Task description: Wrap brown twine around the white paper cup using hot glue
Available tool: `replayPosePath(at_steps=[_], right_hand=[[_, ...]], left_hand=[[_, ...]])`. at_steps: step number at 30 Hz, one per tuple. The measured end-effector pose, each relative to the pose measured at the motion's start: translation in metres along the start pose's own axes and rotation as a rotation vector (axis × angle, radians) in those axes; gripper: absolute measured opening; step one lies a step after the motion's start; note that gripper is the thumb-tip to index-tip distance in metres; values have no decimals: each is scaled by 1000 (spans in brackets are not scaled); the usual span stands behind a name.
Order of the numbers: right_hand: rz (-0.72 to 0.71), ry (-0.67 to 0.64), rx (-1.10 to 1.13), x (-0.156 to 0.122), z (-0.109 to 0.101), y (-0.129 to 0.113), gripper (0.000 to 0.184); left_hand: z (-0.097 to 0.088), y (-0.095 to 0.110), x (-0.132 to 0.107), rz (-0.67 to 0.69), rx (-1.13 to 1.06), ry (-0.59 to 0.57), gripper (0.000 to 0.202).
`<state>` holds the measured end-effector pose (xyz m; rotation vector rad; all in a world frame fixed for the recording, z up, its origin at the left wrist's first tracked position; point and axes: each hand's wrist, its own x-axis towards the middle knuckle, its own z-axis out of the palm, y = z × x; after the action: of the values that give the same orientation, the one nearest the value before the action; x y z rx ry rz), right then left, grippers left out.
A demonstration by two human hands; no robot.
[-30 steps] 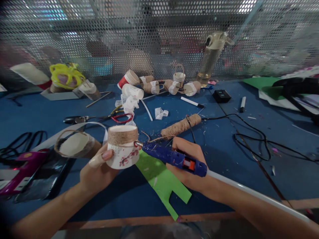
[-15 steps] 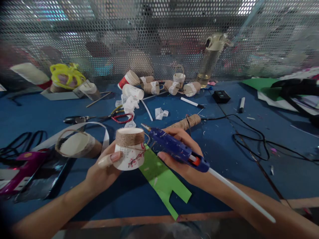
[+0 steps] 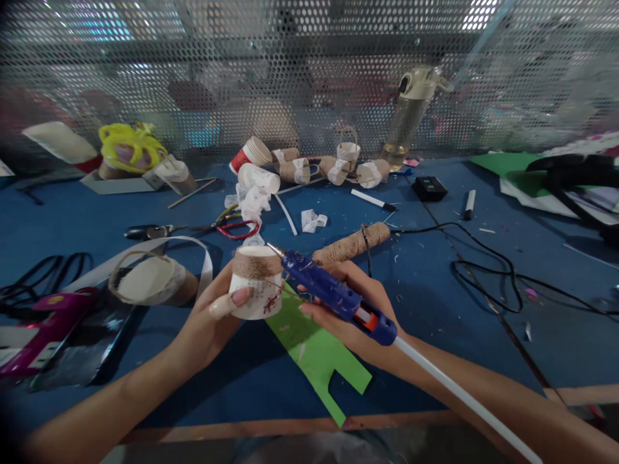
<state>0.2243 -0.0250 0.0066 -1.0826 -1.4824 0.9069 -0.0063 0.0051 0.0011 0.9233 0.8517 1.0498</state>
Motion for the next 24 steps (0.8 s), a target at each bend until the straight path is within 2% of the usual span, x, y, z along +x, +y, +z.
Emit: replayPosePath(at_steps=[4,9,17,21,24], right_hand=[[-56,38,-123,1,-2,-8,23],[-102,137,-169,7,-2,-11,20],[-69,149,-175,3,-3,-2,21],[-75,140,-163,4,-4,-12,19],[1,106,-83,6,-7,-20,19]], left_hand=[[-2,-2,1,47,40,0,53],[-2,-1,0,48,76,5,55],[-4,-4,-1,90,94,-20,63],[-8,-7,0,128,84,-75,68],[-11,-8,0,111,93,-128,65]])
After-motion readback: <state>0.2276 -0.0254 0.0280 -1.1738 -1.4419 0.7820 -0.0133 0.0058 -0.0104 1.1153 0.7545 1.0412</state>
